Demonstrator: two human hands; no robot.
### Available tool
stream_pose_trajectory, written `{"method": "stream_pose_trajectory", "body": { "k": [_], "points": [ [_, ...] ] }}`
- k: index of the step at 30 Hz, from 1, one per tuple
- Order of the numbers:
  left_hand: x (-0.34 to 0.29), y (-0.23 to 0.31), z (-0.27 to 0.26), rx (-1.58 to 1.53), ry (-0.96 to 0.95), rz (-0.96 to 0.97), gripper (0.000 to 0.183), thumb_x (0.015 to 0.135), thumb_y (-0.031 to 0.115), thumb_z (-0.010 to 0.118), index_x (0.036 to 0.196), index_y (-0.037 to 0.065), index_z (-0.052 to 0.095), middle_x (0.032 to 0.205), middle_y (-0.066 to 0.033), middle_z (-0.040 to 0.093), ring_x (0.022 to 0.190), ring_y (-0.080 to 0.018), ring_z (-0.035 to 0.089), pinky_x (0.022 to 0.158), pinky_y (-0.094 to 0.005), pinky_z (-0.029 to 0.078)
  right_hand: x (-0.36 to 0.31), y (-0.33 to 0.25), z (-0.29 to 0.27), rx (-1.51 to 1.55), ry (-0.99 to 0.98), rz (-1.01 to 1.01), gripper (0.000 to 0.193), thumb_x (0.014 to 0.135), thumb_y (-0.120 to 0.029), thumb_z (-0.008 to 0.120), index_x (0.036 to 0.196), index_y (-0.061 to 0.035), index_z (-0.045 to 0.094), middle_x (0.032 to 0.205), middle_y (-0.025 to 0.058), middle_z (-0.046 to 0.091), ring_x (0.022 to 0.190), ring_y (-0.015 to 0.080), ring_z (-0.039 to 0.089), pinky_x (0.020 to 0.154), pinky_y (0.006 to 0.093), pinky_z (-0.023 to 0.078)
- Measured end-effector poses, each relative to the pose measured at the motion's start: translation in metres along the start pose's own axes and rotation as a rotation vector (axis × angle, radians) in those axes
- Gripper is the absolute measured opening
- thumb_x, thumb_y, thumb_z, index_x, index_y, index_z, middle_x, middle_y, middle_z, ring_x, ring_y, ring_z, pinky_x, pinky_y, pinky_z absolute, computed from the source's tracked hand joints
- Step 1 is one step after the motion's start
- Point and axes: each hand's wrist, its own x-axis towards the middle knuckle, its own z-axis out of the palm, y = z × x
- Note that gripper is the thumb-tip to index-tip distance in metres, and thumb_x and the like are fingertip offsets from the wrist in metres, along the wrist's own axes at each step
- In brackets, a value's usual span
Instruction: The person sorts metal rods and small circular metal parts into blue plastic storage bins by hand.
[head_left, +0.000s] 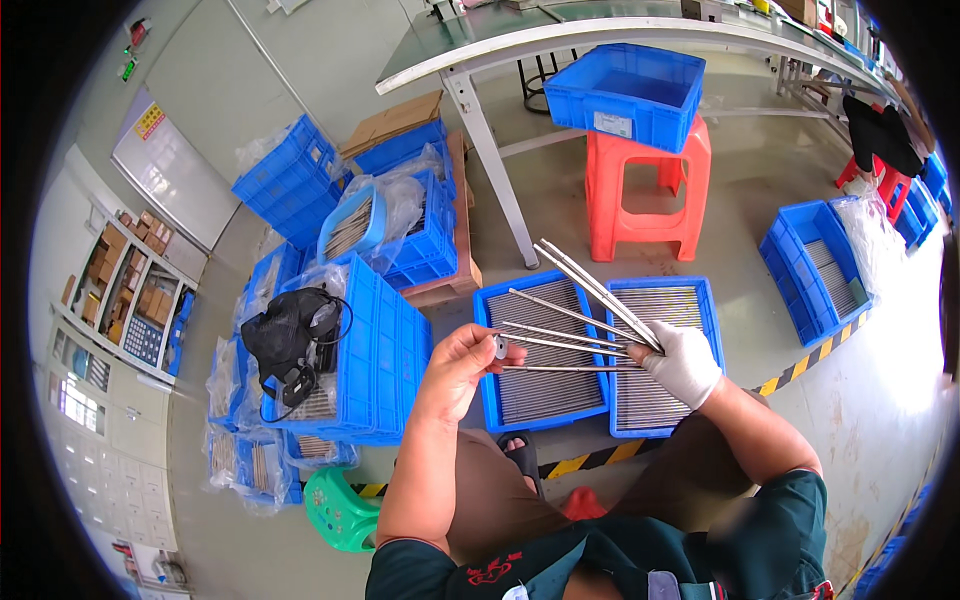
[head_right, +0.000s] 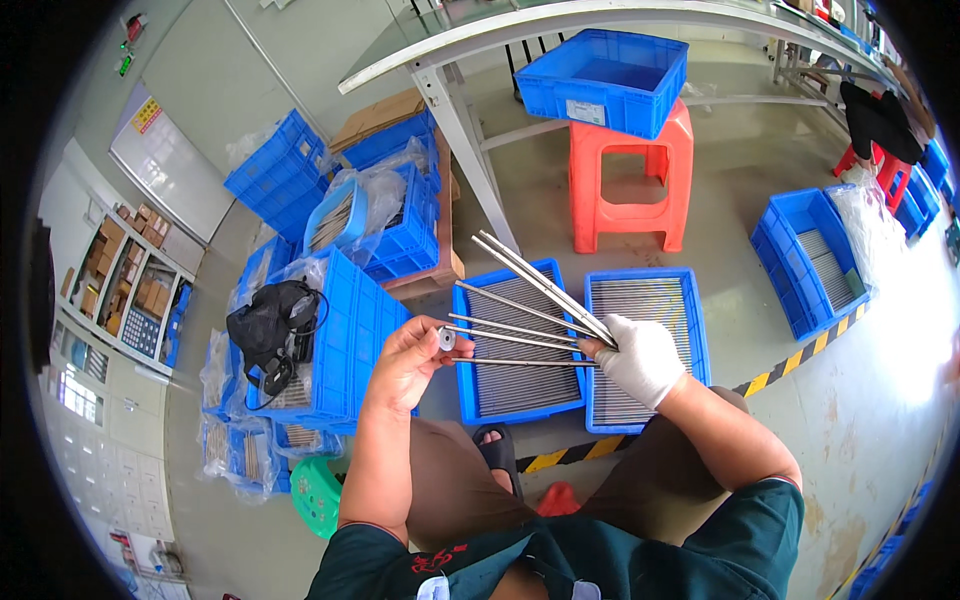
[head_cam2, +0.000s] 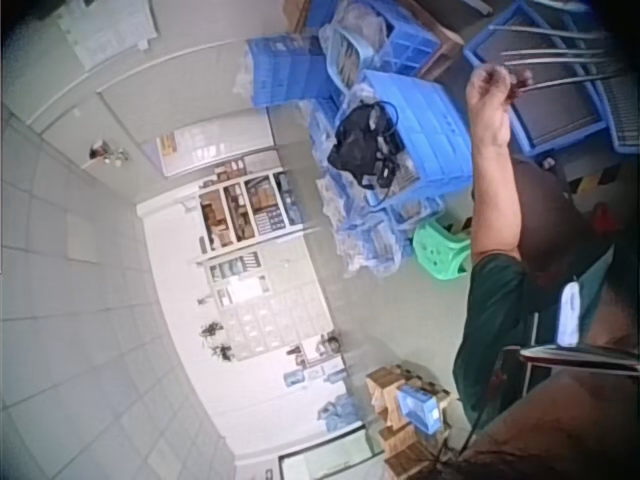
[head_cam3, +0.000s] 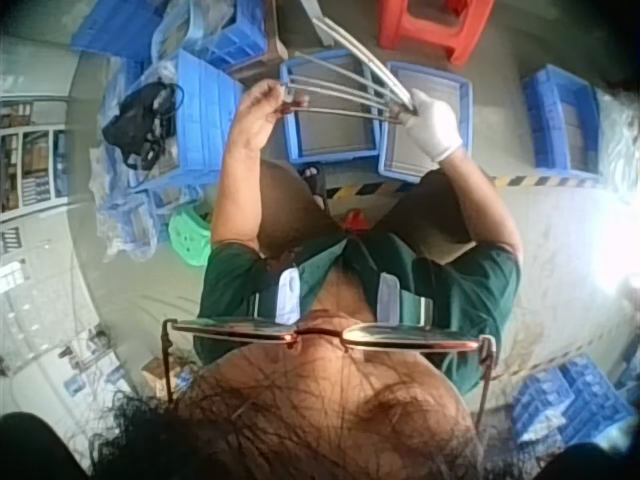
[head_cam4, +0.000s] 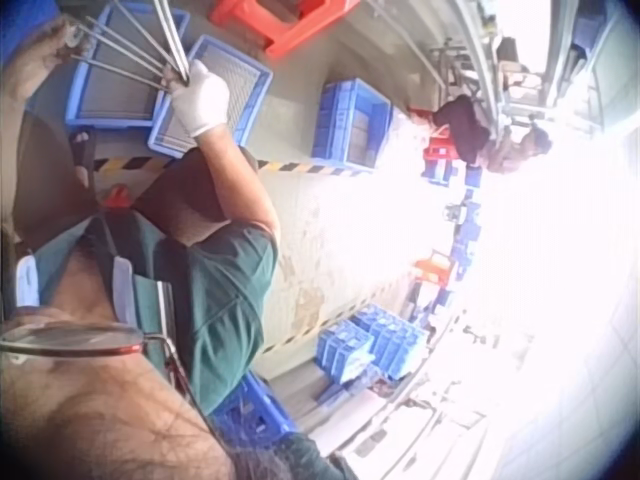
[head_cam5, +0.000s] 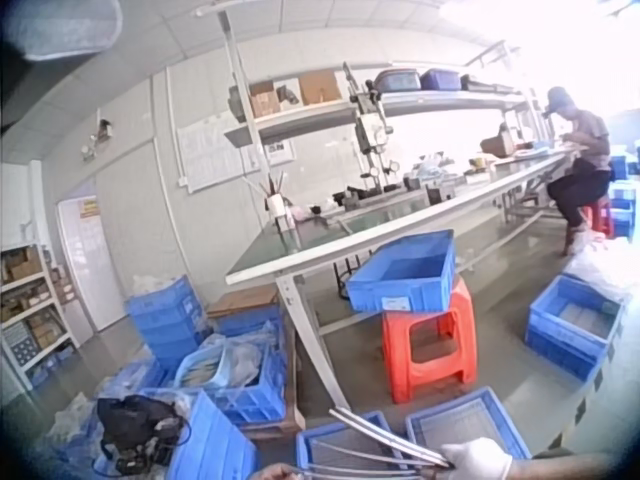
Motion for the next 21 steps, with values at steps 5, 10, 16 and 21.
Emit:
{"method": "stream_pose_trajectory", "body": {
  "k": [5,10,16,21],
  "points": [
    [0.0009,-0.0007,-0.0042,0.034,0.059,-0.026,0.019,0.09,0.027,0.057,0.092,0.007,0.059,0.091,-0.0096,0.068,0.085,-0.0182,0.065,0.074,-0.0271,0.046,-0.001,-0.0027,-0.0025,-0.012,-0.034,-0.014,0.028,0.079,-0.03,0.067,0.076,-0.0036,0.058,0.063,0.0174,0.059,0.061,0.0361,0.059,0.056,0.0418,0.047],
    [0.0017,-0.0024,-0.0051,0.018,0.04,-0.03,0.016,0.09,0.022,0.059,0.094,0.007,0.059,0.091,-0.0098,0.068,0.085,-0.0186,0.065,0.075,-0.0268,0.046,-0.0012,0.0028,0.0006,-0.017,0.022,-0.019,0.028,0.077,-0.031,0.069,0.077,-0.0041,0.06,0.063,0.0168,0.059,0.06,0.0357,0.06,0.056,0.0417,0.047],
    [0.0028,-0.0047,-0.0052,0.082,0.071,0.015,0.013,0.086,0.01,0.062,0.096,0.002,0.059,0.092,-0.0134,0.067,0.085,-0.0214,0.066,0.079,-0.0297,0.048,-0.0017,-0.0016,-0.0035,-0.058,-0.012,-0.023,0.03,0.076,-0.032,0.069,0.077,-0.0035,0.059,0.063,0.0168,0.059,0.061,0.0359,0.06,0.056,0.0416,0.047],
    [0.0041,-0.0042,-0.0072,0.118,0.081,0.015,0.013,0.084,0.009,0.065,0.093,0.001,0.059,0.089,-0.0128,0.067,0.082,-0.021,0.066,0.076,-0.0289,0.049,-0.002,0.0006,-0.0033,-0.044,-0.026,-0.024,0.03,0.076,-0.032,0.069,0.075,-0.0038,0.059,0.062,0.0167,0.059,0.061,0.0354,0.06,0.056,0.0416,0.047]
  ]
}}
